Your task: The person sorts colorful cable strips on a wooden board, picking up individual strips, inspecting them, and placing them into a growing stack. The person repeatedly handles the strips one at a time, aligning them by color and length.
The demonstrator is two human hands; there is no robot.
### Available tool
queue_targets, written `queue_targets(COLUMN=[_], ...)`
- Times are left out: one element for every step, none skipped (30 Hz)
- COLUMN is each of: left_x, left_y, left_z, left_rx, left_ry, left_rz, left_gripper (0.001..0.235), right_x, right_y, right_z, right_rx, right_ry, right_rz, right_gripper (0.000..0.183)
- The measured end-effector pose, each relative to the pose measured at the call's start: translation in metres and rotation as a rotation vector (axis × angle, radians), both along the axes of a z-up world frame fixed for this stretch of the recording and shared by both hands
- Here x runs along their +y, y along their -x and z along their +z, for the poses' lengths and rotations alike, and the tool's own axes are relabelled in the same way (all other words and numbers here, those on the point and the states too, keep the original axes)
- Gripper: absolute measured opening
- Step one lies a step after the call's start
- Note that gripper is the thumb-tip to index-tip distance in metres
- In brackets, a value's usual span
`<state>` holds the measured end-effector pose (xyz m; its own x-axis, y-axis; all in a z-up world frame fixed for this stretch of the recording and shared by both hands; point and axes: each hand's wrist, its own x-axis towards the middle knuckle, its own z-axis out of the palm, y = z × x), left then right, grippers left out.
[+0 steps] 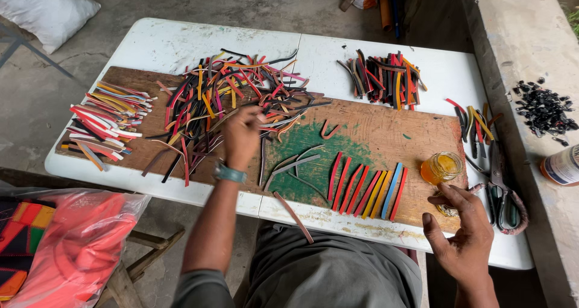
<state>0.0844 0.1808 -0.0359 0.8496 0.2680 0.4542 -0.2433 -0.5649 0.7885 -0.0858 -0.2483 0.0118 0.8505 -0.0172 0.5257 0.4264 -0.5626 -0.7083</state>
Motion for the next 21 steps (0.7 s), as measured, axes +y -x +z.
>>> queue_targets(left_x=[0.017, 0.027, 0.032, 0.038, 0.041, 0.04, 0.038, 0.036, 0.033, 0.03, 0.027, 0.026, 0.026, 0.023, 0.022, 0.024, 0.026, 0.025, 0.029, 0.032, 0.032], left_y=[-0.007, -0.011, -0.012, -0.013, -0.013, -0.015, -0.019, -0.023, -0.026, -0.029, -0.033, -0.037, -0.04, -0.043, -0.046, -0.047, -0.05, -0.054, -0.054, -0.056, -0.055], left_z=[0.005, 0.006, 0.005, 0.005, 0.002, -0.002, -0.007, -0.011, -0.016, -0.021, -0.024, -0.026, -0.027, -0.028, -0.028, -0.027, -0.024, -0.022, -0.019, -0.018, -0.019], left_rx=[0.034, 0.068, 0.126, 0.184, 0.244, 0.224, 0.203, 0.181, 0.188, 0.195, 0.2, 0.236, 0.271, 0.305, 0.281, 0.257, 0.233, 0.209, 0.191, 0.174, 0.158], left_ry=[0.036, 0.072, 0.004, -0.064, -0.13, -0.246, -0.36, -0.473, -0.544, -0.614, -0.684, -0.756, -0.826, -0.897, -0.871, -0.845, -0.824, -0.686, -0.551, -0.416, -0.413], left_rz=[0.056, 0.111, 0.091, 0.071, 0.049, -0.002, -0.05, -0.1, -0.134, -0.169, -0.205, -0.229, -0.257, -0.285, -0.258, -0.231, -0.2, -0.172, -0.138, -0.105, -0.128], left_gripper=[0.013, 0.011, 0.013, 0.016, 0.018, 0.018, 0.018, 0.019, 0.023, 0.029, 0.035, 0.029, 0.025, 0.024, 0.018, 0.014, 0.014, 0.011, 0.008, 0.007, 0.007], right_x=[0.001, 0.002, 0.002, 0.004, 0.004, 0.006, 0.007, 0.008, 0.007, 0.007, 0.006, 0.003, -0.001, -0.007, -0.015, -0.023, -0.03, -0.039, -0.046, -0.052, -0.059], right_y=[0.0, 0.0, 0.0, 0.0, 0.0, 0.0, 0.0, 0.0, 0.001, 0.001, 0.001, 0.001, 0.001, 0.0, -0.002, -0.005, -0.01, -0.015, -0.022, -0.03, -0.037], right_z=[0.0, 0.001, 0.001, 0.001, 0.001, 0.001, 0.002, 0.002, 0.003, 0.005, 0.006, 0.008, 0.01, 0.012, 0.015, 0.017, 0.019, 0.022, 0.023, 0.023, 0.022], right_rx=[0.003, 0.002, 0.002, 0.002, 0.006, 0.01, 0.013, 0.016, 0.016, 0.017, 0.005, -0.008, -0.02, -0.039, -0.056, -0.074, -0.069, -0.063, -0.054, -0.022, 0.015], right_ry=[0.003, 0.013, 0.022, 0.032, 0.034, 0.037, 0.041, 0.041, 0.042, 0.043, 0.052, 0.062, 0.073, 0.099, 0.126, 0.153, 0.223, 0.293, 0.359, 0.447, 0.537], right_rz=[-0.004, -0.008, -0.015, -0.023, -0.021, -0.02, -0.016, -0.017, -0.019, -0.021, -0.028, -0.035, -0.047, -0.079, -0.116, -0.153, -0.19, -0.226, -0.255, -0.275, -0.289], right_gripper=[0.054, 0.053, 0.052, 0.051, 0.05, 0.05, 0.049, 0.048, 0.047, 0.046, 0.045, 0.044, 0.043, 0.04, 0.037, 0.034, 0.035, 0.036, 0.037, 0.036, 0.036])
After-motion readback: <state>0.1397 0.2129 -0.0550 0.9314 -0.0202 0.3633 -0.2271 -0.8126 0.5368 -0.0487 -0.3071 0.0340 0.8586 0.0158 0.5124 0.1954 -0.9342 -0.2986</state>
